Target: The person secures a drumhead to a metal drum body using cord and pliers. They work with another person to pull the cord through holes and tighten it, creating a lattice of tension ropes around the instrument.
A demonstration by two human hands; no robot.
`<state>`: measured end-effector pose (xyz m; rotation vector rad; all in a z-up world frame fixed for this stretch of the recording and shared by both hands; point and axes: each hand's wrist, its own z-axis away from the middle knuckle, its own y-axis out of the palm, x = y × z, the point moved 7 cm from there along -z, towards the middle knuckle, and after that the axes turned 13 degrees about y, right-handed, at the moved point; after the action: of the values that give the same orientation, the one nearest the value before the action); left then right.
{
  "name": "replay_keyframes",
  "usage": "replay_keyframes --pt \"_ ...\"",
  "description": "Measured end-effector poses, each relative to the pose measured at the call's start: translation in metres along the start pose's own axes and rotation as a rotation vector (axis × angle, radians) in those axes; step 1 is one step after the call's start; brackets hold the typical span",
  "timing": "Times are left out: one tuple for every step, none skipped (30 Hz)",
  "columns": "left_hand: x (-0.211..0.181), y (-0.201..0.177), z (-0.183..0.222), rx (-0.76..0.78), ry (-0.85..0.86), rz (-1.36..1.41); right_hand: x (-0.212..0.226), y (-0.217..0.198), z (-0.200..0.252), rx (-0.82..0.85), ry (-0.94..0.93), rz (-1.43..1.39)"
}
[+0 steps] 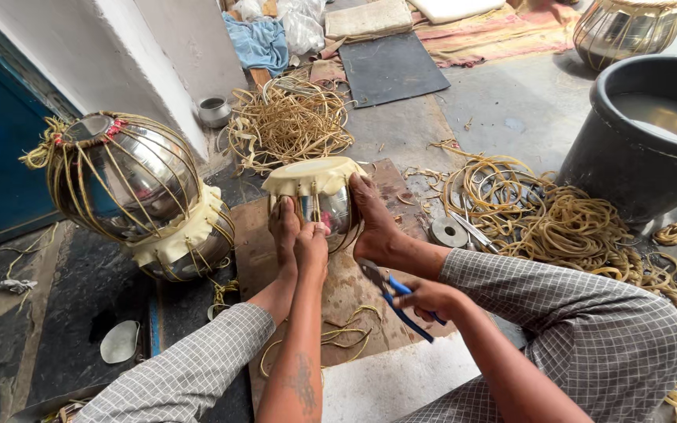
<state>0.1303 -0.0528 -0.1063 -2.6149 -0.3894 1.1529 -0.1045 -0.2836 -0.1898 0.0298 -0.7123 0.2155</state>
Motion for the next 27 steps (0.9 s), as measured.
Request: replay_keyframes --pt "-0.008 0.011 0.015 0.066 -0.251 0.092 0.029 0.010 0.022 0.103 -0.130 -0.217" --pt "-0.018 0.019 0.026 0.127 -0.497 0.187 0.054 0.017 0.039 0.123 -0.192 -0.282" --pt "-0.036 0.013 0.026 0.098 -0.507 0.188 0.076 0.025 0.052 0.142 -0.254 -0.348" --pt "-0.052 0.006 0.030 0.079 -0.524 0.188 0.091 0.033 0.061 0.161 -0.308 -0.422" --pt "-0.064 0.001 0.034 0.076 -0.528 0.192 0.103 0.039 0.064 0.096 -0.326 -0.388" --pt "-0.072 -0.003 0.033 0.074 -0.526 0.197 0.116 0.043 0.063 0.030 -0.350 -0.356" --pt "-0.077 -0.006 0.033 0.072 -0.524 0.202 0.126 0.045 0.061 -0.037 -0.373 -0.323" --pt "-0.080 -0.008 0.033 0.074 -0.505 0.202 0.131 0.050 0.058 -0.078 -0.351 -0.290" --pt "-0.081 -0.011 0.034 0.075 -0.486 0.203 0.137 0.054 0.053 -0.119 -0.330 -0.257" --pt "-0.081 -0.011 0.032 0.073 -0.462 0.205 0.145 0.056 0.048 -0.161 -0.314 -0.221" --pt "-0.080 -0.012 0.032 0.075 -0.438 0.192 0.152 0.060 0.043 -0.209 -0.305 -0.186" --pt "-0.079 -0.012 0.033 0.077 -0.416 0.179 0.158 0.063 0.038 -0.256 -0.294 -0.149" --pt "-0.078 -0.013 0.034 0.078 -0.394 0.166 0.162 0.064 0.033 -0.303 -0.283 -0.112" --pt "-0.077 -0.012 0.035 0.073 -0.389 0.174 0.169 0.064 0.030 -0.342 -0.314 -0.084" --pt "-0.075 -0.012 0.036 0.067 -0.384 0.182 0.175 0.064 0.026 -0.381 -0.344 -0.056" --pt "-0.073 -0.011 0.037 0.062 -0.380 0.189 0.181 0.064 0.023 -0.418 -0.374 -0.028" --pt "-0.070 -0.010 0.038 0.078 -0.399 0.176 0.182 0.062 0.017 -0.463 -0.336 0.011" --pt "-0.067 -0.009 0.040 0.095 -0.417 0.164 0.184 0.058 0.011 -0.508 -0.298 0.049" --pt "-0.064 -0.007 0.042 0.112 -0.435 0.151 0.185 0.053 0.004 -0.553 -0.260 0.087" --pt "-0.063 -0.005 0.042 0.112 -0.400 0.134 0.190 0.049 -0.001 -0.612 -0.313 0.156" --pt "-0.062 -0.004 0.042 0.112 -0.366 0.117 0.195 0.043 -0.005 -0.670 -0.367 0.225" --pt "-0.061 -0.003 0.041 0.108 -0.331 0.100 0.201 0.039 -0.010 -0.728 -0.422 0.298" --pt "-0.058 -0.002 0.042 0.114 -0.338 0.090 0.203 0.035 -0.016 -0.745 -0.454 0.314" --pt "-0.057 -0.001 0.042 0.121 -0.344 0.079 0.205 0.032 -0.021 -0.762 -0.486 0.329" --pt "-0.056 0.001 0.042 0.198 -0.389 0.029 0.207 0.030 -0.024 -0.780 -0.517 0.343" --pt "-0.057 0.002 0.039 0.274 -0.432 -0.022 0.210 0.027 -0.026 -0.792 -0.519 0.360" --pt "-0.079 -0.018 0.018 0.170 -0.072 -0.031 0.214 0.024 -0.025 -0.805 -0.520 0.377"
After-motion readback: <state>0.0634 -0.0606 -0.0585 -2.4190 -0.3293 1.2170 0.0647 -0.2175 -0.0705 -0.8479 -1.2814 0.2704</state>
